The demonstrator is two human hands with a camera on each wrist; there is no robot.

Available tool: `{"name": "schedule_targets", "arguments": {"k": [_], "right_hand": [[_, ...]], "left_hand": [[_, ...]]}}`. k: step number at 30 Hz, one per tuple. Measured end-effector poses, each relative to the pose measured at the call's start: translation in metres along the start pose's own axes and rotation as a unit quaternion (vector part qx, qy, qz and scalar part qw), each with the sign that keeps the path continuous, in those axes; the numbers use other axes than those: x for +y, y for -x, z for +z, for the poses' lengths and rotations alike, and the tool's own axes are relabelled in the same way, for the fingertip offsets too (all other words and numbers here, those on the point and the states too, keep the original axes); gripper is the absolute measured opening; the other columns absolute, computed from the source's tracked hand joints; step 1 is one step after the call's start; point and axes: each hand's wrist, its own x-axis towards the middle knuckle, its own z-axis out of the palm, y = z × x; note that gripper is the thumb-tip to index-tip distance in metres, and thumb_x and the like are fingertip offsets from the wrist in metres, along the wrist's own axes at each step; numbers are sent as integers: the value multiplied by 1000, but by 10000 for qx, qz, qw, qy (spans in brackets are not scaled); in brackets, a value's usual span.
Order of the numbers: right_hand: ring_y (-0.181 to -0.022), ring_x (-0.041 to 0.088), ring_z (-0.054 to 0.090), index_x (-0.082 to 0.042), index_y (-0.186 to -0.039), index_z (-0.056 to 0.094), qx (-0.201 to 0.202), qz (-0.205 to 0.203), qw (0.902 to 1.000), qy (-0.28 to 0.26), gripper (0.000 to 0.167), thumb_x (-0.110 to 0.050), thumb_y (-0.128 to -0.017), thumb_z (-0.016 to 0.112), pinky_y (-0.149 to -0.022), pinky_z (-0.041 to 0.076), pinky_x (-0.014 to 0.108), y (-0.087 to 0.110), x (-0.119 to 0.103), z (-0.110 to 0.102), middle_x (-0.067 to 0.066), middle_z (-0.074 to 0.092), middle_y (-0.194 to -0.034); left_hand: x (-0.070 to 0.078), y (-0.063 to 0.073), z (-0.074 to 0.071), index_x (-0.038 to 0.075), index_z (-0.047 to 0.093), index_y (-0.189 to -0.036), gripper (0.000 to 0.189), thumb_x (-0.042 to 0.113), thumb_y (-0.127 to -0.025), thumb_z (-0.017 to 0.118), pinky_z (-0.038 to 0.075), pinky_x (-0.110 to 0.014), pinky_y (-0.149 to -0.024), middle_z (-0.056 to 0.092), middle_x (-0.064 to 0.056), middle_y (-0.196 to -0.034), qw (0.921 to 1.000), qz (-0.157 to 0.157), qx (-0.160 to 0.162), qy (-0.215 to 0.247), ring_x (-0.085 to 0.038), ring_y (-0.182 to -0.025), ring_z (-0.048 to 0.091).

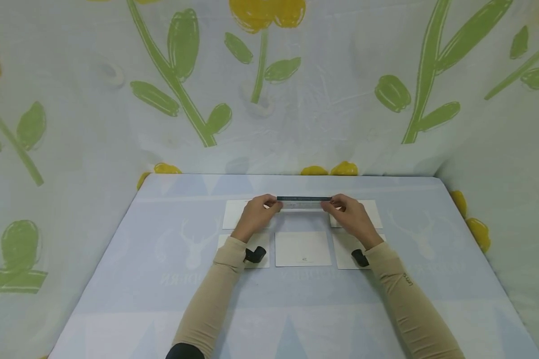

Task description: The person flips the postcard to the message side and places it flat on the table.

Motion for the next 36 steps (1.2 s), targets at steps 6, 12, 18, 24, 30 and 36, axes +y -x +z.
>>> {"name": "schedule_targets", "arguments": {"k": [6,12,18,24,30,36], "right_hand": [[-106,28,62,-15,-129,66,-88,6,9998,-174,65,-69,-93,55,-80,52,43,2,1,0,7,68,-123],[-109,29,61,-17,-130,66,-149,136,9994,-288,68,-72,-92,53,-83,51,45,4,1,-1,6,67,-126],[-106,27,62,-19,-131,66,-218,86,9992,-329,65,-71,-92,54,-82,51,43,4,3,-2,5,66,-128],[-102,25,64,-19,-134,64,-294,18,9992,-286,65,-68,-93,57,-78,51,40,5,4,-1,6,66,-127],[-104,26,64,-16,-137,63,-300,-97,9992,-256,64,-64,-94,60,-78,51,41,5,5,-1,7,65,-131],[-104,28,63,-16,-140,60,-428,-121,9981,-434,64,-59,-93,65,-77,54,40,6,5,-1,8,61,-136]], "left_hand": [[2,2,-4,15,72,-122,33,38,-99,64,51,-40,-87,70,0,-121,9996,39,-172,240,-21,-104,64],[4,3,-7,17,70,-126,43,47,-97,65,51,-42,-89,69,0,-119,9976,-7,-432,539,-21,-108,63],[3,4,-7,16,68,-131,57,57,-92,68,48,-43,-95,68,0,-117,9965,-88,-550,622,-21,-113,60],[1,6,-5,13,65,-136,67,61,-89,69,50,-42,-92,67,0,-119,9955,-158,-674,650,-21,-111,60],[2,7,-6,14,63,-138,72,63,-86,71,52,-40,-87,67,1,-123,9954,-177,-717,610,-21,-109,62],[2,8,-7,16,61,-141,74,64,-85,71,53,-38,-83,65,-4,-127,9962,-95,-760,415,-20,-102,63]]}}
